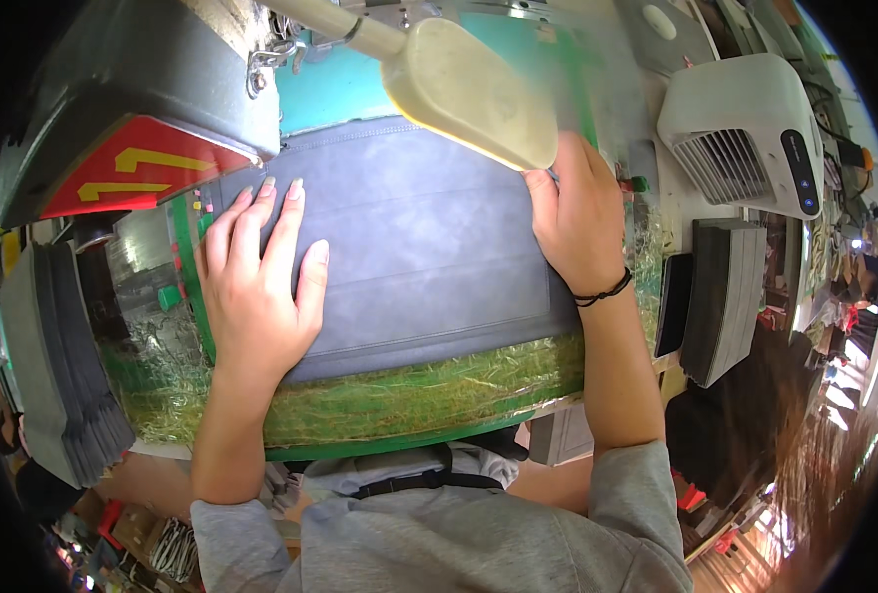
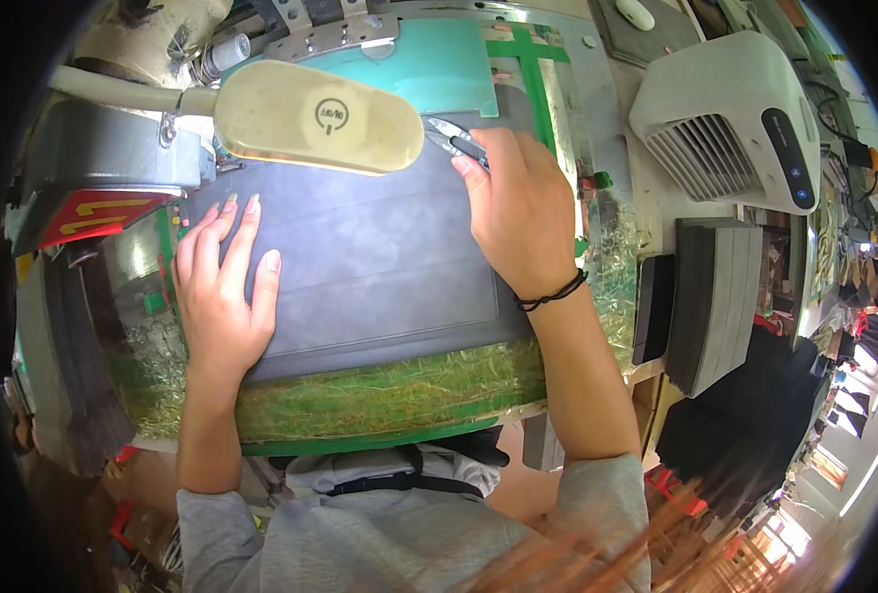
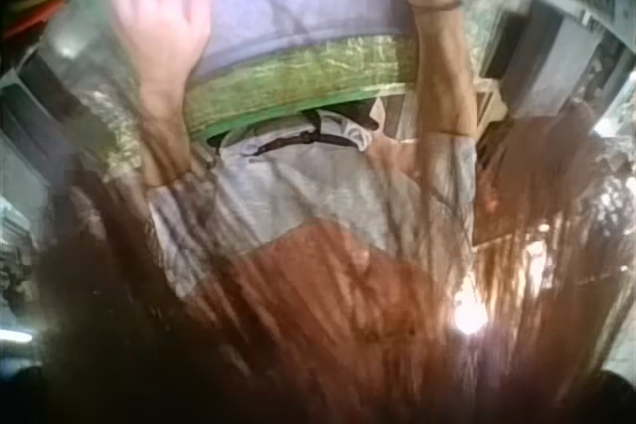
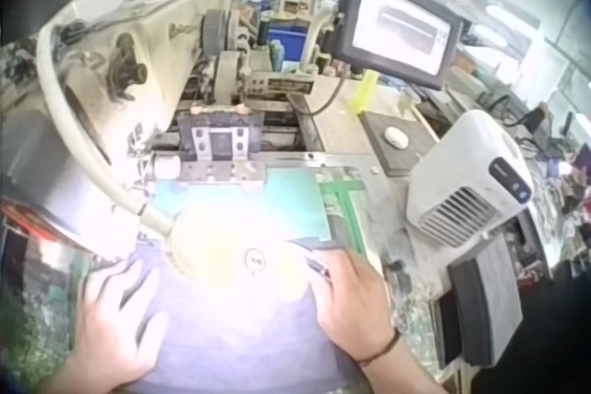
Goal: The person operates a sewing machine to stitch rectangular gray fabric pieces. They repeatedly pick up a piece, place it under the presser foot, guide it through the machine, and then move the finished piece to a stack on the right. The process is continuous and repetitive.
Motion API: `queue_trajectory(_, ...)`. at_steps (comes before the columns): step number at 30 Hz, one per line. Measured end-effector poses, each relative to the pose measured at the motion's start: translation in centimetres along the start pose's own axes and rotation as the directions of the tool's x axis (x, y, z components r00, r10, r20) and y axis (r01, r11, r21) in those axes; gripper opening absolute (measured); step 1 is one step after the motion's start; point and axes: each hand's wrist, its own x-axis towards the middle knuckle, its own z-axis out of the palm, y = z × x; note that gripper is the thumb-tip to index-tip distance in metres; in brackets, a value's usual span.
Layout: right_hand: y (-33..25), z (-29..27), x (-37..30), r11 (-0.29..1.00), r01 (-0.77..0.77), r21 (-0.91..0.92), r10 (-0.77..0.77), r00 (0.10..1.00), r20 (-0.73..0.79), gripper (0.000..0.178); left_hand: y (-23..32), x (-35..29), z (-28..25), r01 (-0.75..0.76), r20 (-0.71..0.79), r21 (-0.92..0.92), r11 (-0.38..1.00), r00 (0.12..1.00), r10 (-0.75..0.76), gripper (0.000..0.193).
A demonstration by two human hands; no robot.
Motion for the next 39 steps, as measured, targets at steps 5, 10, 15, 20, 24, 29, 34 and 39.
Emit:
queue_trajectory(5, -0.3, -0.3, 0.0, 1.000, -0.022, -0.023, 0.022, 1.000, 0.014, 0.023, 0.0, 0.1, -0.1, -0.006, -0.001, -0.008, 1.000, 1.000, 0.006, 0.051)
queue_trajectory(10, -0.3, -0.1, 0.0, 0.999, -0.001, -0.040, 0.001, 1.000, -0.005, 0.023, 0.0, 0.1, 0.0, -0.008, -0.005, -0.005, 1.000, 1.000, 0.008, 0.051)
queue_trajectory(15, -0.3, 0.5, 0.1, 0.997, 0.033, -0.065, -0.036, 0.998, -0.052, 0.017, 0.0, 0.0, 0.0, -0.006, -0.003, 0.004, 1.000, 1.000, 0.006, 0.052)
queue_trajectory(20, -0.5, 0.4, 0.0, 0.995, 0.039, -0.089, -0.044, 0.997, -0.056, 0.015, 0.1, 0.0, 0.0, -0.010, -0.003, 0.018, 1.000, 1.000, 0.010, 0.052)
queue_trajectory(24, -0.4, 0.5, -0.1, 0.989, 0.028, -0.143, -0.033, 0.999, -0.033, 0.015, 0.0, 0.0, 0.0, -0.008, -0.005, 0.013, 1.000, 1.000, 0.008, 0.052)
queue_trajectory(29, -0.2, 0.2, -0.1, 0.998, -0.011, -0.068, 0.008, 0.999, -0.038, 0.015, -0.1, 0.0, 0.2, -0.013, -0.014, 0.010, 1.000, 1.000, 0.013, 0.052)
queue_trajectory(34, -1.7, -3.1, -1.3, 0.981, -0.143, 0.133, 0.135, 0.989, 0.065, 0.016, -0.1, -0.1, 0.3, -0.017, -0.053, -0.012, 1.000, 0.998, 0.017, 0.051)
queue_trajectory(39, -7.5, -6.2, -6.4, 0.608, -0.453, 0.652, 0.348, 0.890, 0.294, 0.028, -0.1, -0.3, 0.7, 0.003, -0.123, -0.051, 0.999, 0.992, -0.009, 0.049)
